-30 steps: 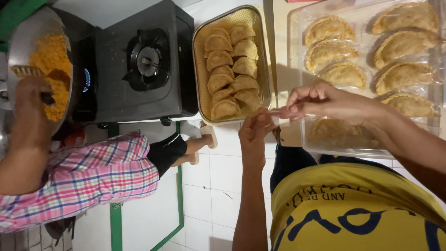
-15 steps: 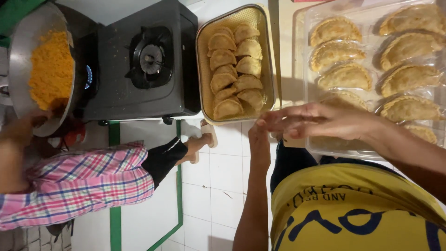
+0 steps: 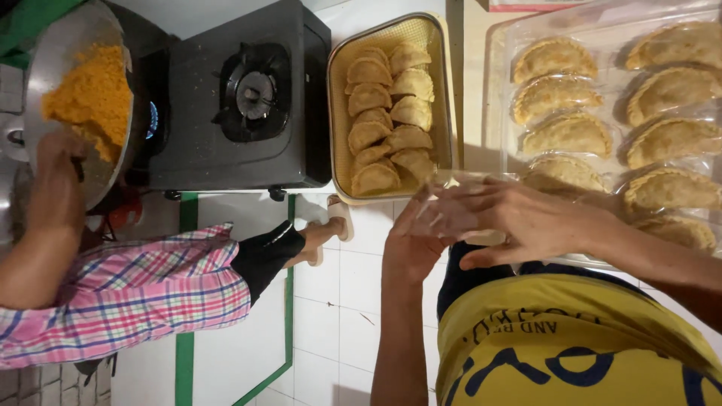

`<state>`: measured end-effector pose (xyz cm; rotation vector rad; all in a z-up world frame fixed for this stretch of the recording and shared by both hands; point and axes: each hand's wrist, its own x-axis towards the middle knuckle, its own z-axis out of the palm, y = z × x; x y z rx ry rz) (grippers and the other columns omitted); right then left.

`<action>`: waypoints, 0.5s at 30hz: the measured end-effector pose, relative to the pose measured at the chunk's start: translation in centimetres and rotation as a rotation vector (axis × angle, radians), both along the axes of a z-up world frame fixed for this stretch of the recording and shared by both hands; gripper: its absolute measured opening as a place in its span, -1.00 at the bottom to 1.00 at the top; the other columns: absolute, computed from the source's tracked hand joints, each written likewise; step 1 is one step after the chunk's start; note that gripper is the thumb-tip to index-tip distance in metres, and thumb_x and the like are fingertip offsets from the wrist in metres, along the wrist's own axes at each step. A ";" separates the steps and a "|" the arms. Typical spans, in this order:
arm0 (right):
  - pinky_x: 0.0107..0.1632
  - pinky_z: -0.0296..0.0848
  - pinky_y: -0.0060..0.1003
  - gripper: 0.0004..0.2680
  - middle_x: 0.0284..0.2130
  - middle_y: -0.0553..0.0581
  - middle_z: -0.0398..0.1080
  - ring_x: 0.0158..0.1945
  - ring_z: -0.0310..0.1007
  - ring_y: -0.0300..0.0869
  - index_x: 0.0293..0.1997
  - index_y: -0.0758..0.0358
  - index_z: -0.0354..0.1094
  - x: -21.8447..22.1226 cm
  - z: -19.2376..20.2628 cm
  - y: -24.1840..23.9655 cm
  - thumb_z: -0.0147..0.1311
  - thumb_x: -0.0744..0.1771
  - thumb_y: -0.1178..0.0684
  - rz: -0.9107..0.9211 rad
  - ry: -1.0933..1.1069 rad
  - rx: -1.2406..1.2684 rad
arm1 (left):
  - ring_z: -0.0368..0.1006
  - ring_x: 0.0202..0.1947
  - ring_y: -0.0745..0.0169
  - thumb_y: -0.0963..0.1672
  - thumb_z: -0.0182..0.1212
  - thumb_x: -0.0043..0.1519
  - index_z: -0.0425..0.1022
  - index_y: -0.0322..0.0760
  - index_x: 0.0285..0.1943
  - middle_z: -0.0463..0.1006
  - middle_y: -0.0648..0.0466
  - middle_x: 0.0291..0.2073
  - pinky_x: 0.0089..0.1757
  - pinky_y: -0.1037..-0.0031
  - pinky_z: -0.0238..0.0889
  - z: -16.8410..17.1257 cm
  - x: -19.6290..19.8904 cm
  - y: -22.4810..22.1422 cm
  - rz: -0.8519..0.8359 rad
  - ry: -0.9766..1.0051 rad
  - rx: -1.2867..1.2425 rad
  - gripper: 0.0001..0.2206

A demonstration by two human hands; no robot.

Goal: Packing fried pastries from a metal tray into a clear plastic container

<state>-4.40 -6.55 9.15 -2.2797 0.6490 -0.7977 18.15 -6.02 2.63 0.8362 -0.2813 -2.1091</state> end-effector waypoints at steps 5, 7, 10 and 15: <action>0.42 0.12 0.26 -0.61 0.01 0.32 0.56 0.27 0.44 0.17 0.08 0.09 0.53 0.1 0.4 0.0 0.06 0.33 -0.36 0.085 0.048 0.107 | 0.47 0.09 -0.10 0.20 0.08 0.32 0.48 -0.27 0.25 0.54 -0.10 0.10 0.04 -0.44 0.23 0.7 1.7 0.0 0.002 0.096 0.112 -0.42; 0.43 0.06 0.26 -0.58 0.15 0.36 0.42 0.36 0.29 0.19 0.12 0.12 0.49 0.6 -0.4 0.1 0.02 0.34 -0.37 0.104 0.049 0.027 | 0.49 0.00 -0.01 0.08 0.13 0.34 0.42 -0.24 0.33 0.55 -0.10 0.05 -0.05 -0.10 0.36 -0.3 1.6 0.1 -0.044 0.072 0.126 -0.52; 0.45 -0.02 0.23 -0.59 0.26 0.32 0.33 0.44 0.14 0.19 0.14 0.16 0.48 1.2 -0.1 -0.3 0.03 0.34 -0.33 0.154 0.001 -0.027 | 0.52 0.01 0.00 -0.04 0.15 0.40 0.32 -0.27 0.42 0.52 -0.16 0.11 -0.12 0.14 0.52 0.7 1.3 0.4 -0.117 0.051 0.017 -0.56; 0.41 0.10 0.32 -0.70 0.12 0.28 0.49 0.35 0.35 0.16 0.03 0.08 0.51 1.3 0.0 -0.7 -0.01 0.36 -0.23 0.132 -0.025 -0.043 | 0.54 0.12 -0.08 -0.11 0.18 0.42 0.25 -0.39 0.44 0.56 -0.24 0.13 0.04 0.16 0.49 2.3 1.1 0.1 -0.068 0.134 -0.156 -0.56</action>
